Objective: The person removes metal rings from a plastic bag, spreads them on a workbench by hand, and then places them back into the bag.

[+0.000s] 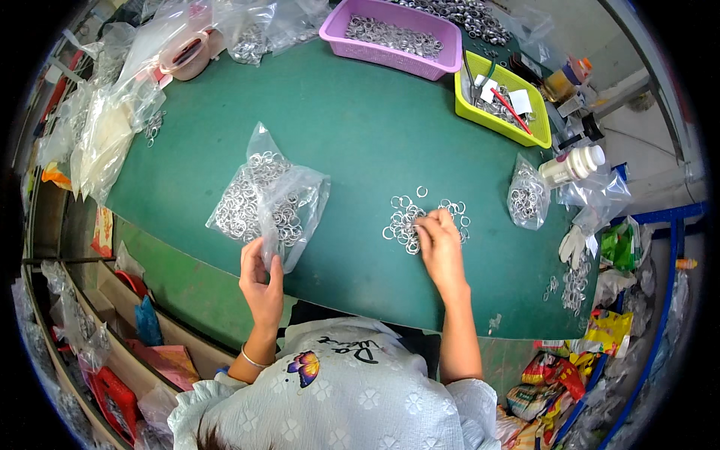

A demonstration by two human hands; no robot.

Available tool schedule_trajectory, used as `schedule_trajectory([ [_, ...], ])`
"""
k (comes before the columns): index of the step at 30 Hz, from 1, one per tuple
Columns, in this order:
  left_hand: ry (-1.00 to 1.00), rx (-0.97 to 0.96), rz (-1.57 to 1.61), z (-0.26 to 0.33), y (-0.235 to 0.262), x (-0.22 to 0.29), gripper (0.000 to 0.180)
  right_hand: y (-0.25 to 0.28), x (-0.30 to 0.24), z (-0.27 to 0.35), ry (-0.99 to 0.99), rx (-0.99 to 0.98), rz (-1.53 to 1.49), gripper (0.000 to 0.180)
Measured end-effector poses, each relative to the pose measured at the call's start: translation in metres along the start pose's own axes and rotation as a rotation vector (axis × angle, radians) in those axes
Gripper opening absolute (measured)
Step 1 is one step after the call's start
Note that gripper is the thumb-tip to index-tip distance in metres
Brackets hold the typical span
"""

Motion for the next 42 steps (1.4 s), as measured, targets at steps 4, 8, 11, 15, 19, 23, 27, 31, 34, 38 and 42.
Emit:
schedule_trajectory([
  [4,-0.002,0.005,0.014,0.001,0.0,-0.001,0.032,0.016,0.028,0.004,-0.12,0.119,-0.347,0.008],
  [8,0.003,0.005,0.014,0.001,0.0,-0.002,0.032,-0.008,0.036,0.009,-0.355,-0.03,-0.798,0.007],
  [11,0.001,0.006,0.001,0.001,0.001,-0.002,0.032,-0.039,-0.018,-0.003,-0.311,-0.125,-0.853,0.009],
  [15,-0.009,0.004,-0.013,0.001,0.002,0.0,0.033,-0.085,-0.086,-0.027,-0.194,-0.214,-0.938,0.014],
  [19,-0.011,0.002,0.0,-0.001,-0.003,0.002,0.033,-0.119,-0.127,-0.032,0.204,-0.289,-0.523,0.025],
  [23,0.007,0.016,0.015,0.0,0.003,-0.002,0.032,-0.07,-0.112,-0.026,0.261,-0.082,-0.255,0.031],
  [27,0.013,0.006,0.026,0.002,0.002,-0.004,0.032,-0.012,-0.047,-0.01,0.05,0.03,0.066,0.02],
  [31,-0.001,0.004,0.034,0.0,-0.001,-0.002,0.032,-0.008,-0.015,0.001,-0.009,0.022,0.334,0.01],
  [34,0.011,0.013,0.029,0.002,0.001,-0.004,0.032,0.007,-0.013,0.001,0.006,0.147,0.209,0.004],
  [38,0.01,0.012,0.032,0.0,0.001,-0.002,0.031,-0.005,0.036,0.007,-0.331,0.103,-0.506,0.007],
  [42,0.006,0.01,0.022,0.0,0.0,-0.001,0.031,-0.015,0.045,0.011,-0.412,0.033,-0.821,0.011],
])
Point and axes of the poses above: each hand's wrist, its own z-axis away from the middle knuckle, its own y-axis out of the back of the hand, x = y × z, the point moved 9 cm from there along -z, towards the middle knuckle, and after that the axes turned 5 degrees about -x, right-handed, at the moved point
